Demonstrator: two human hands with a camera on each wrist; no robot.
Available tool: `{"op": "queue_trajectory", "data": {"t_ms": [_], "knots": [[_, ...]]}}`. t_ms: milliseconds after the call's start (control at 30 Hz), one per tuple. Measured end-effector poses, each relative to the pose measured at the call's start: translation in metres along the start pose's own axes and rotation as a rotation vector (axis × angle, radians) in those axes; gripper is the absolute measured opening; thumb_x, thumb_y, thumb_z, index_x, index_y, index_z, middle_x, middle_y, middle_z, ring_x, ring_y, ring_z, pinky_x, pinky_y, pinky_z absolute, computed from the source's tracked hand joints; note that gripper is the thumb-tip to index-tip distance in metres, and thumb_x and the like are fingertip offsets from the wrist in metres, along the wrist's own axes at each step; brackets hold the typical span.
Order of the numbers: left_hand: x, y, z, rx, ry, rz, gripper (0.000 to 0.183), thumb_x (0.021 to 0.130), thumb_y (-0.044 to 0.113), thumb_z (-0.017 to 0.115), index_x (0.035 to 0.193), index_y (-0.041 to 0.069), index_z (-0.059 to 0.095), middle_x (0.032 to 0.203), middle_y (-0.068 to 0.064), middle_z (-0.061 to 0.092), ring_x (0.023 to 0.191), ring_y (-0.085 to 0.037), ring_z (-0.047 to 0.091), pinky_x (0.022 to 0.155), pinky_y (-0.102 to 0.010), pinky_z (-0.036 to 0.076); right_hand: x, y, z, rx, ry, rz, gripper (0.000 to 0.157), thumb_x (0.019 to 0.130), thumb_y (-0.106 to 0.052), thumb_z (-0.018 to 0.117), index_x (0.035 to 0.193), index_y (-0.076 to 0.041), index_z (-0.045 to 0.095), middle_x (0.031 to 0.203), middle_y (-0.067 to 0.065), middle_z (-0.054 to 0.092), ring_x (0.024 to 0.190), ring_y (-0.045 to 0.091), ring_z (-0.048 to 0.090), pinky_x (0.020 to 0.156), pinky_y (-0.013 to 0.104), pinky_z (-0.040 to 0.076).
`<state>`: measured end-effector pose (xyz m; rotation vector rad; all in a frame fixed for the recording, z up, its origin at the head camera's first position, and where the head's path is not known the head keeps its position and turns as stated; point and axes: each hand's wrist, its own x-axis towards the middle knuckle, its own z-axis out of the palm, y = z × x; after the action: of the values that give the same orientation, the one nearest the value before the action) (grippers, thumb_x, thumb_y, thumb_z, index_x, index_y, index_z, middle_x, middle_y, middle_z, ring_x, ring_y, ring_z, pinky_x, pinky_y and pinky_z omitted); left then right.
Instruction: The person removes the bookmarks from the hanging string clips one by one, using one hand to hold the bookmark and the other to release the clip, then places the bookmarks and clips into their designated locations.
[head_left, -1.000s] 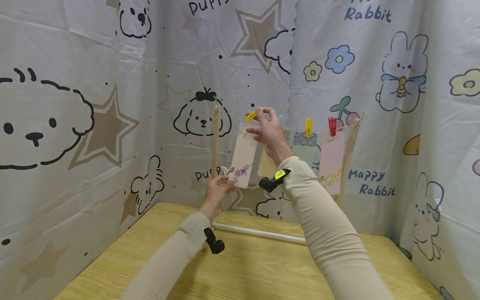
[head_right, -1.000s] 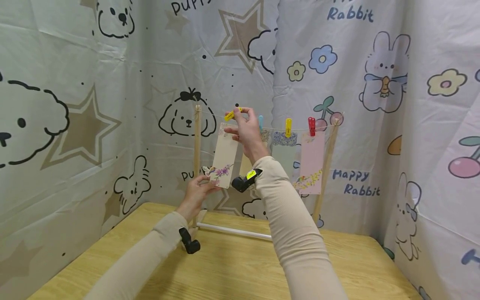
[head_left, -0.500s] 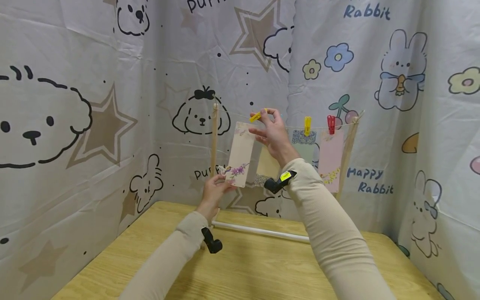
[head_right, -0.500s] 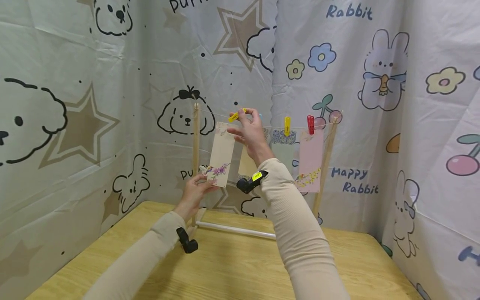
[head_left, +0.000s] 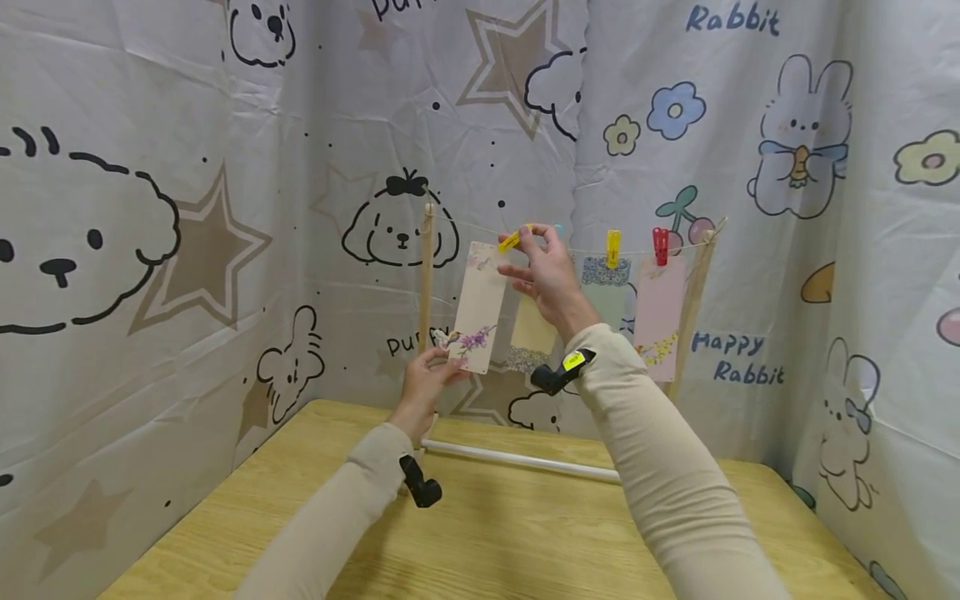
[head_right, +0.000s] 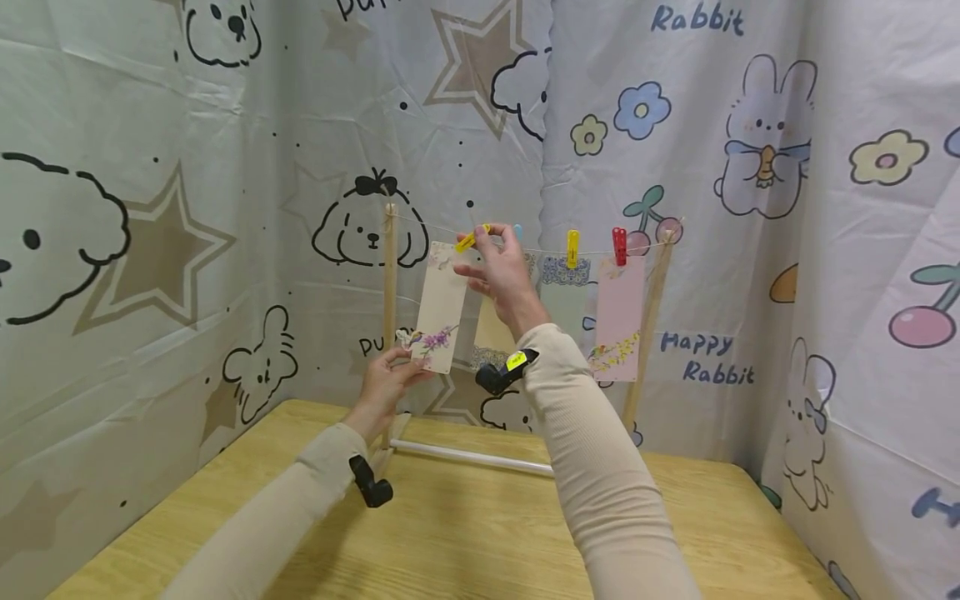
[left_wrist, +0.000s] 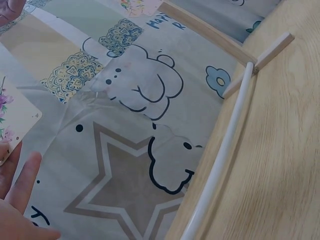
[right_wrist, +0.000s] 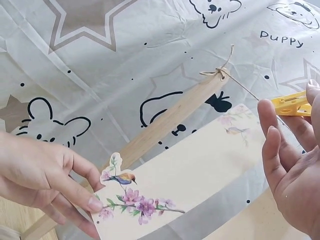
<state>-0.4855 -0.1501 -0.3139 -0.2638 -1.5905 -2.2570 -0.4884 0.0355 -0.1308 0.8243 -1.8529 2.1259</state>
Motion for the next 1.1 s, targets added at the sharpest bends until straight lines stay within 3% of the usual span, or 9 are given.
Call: {"op": "queue_trajectory", "data": {"t_ms": [167,433,900,1100], "knots": [[-0.003,0.001,-0.002,-0.021,-0.004,0.005,0.016,0.096,-0.005,0.069,0.111,-0.007,0.064,0.089,-0.016,0.075,0.074,-0.019,0.076,0.111,-0.051,0.041,-0.004,0.0,0.001,0.026,-0.005,-0.004,0.03,0.108,-0.042,0.052,0.126,-0.018,0.05,0.135,0.003,0.066,0.076,0.016,0.072,0.059,0.024,0.053],[-0.003,0.0,-0.005,0.002,-0.003,0.019,0.011,0.096,-0.005,0.07,0.106,-0.008,0.065,0.089,-0.016,0.075,0.073,-0.016,0.075,0.097,-0.043,0.054,-0.009,0.001,-0.003,0.005,-0.021,0.004,0.028,0.109,-0.042,0.051,0.125,-0.019,0.05,0.136,0.004,0.065,0.078,0.015,0.071,0.061,0.024,0.051],[-0.011,-0.001,-0.004,0.021,-0.02,0.011,0.013,0.096,-0.004,0.071,0.107,-0.007,0.066,0.086,-0.015,0.076,0.078,-0.019,0.076,0.112,-0.053,0.039,-0.016,0.005,-0.009,-0.016,-0.052,-0.004,0.034,0.109,-0.041,0.051,0.131,-0.015,0.049,0.137,0.007,0.064,0.079,0.016,0.07,0.059,0.022,0.05],[-0.016,-0.001,-0.01,0.067,-0.016,-0.002,0.016,0.097,-0.001,0.071,0.11,-0.007,0.065,0.088,-0.016,0.076,0.088,-0.029,0.076,0.113,-0.055,0.037,-0.021,0.007,-0.014,-0.034,-0.063,-0.001,0.03,0.109,-0.041,0.05,0.127,-0.017,0.05,0.138,0.007,0.063,0.084,0.017,0.07,0.065,0.024,0.05]]}}
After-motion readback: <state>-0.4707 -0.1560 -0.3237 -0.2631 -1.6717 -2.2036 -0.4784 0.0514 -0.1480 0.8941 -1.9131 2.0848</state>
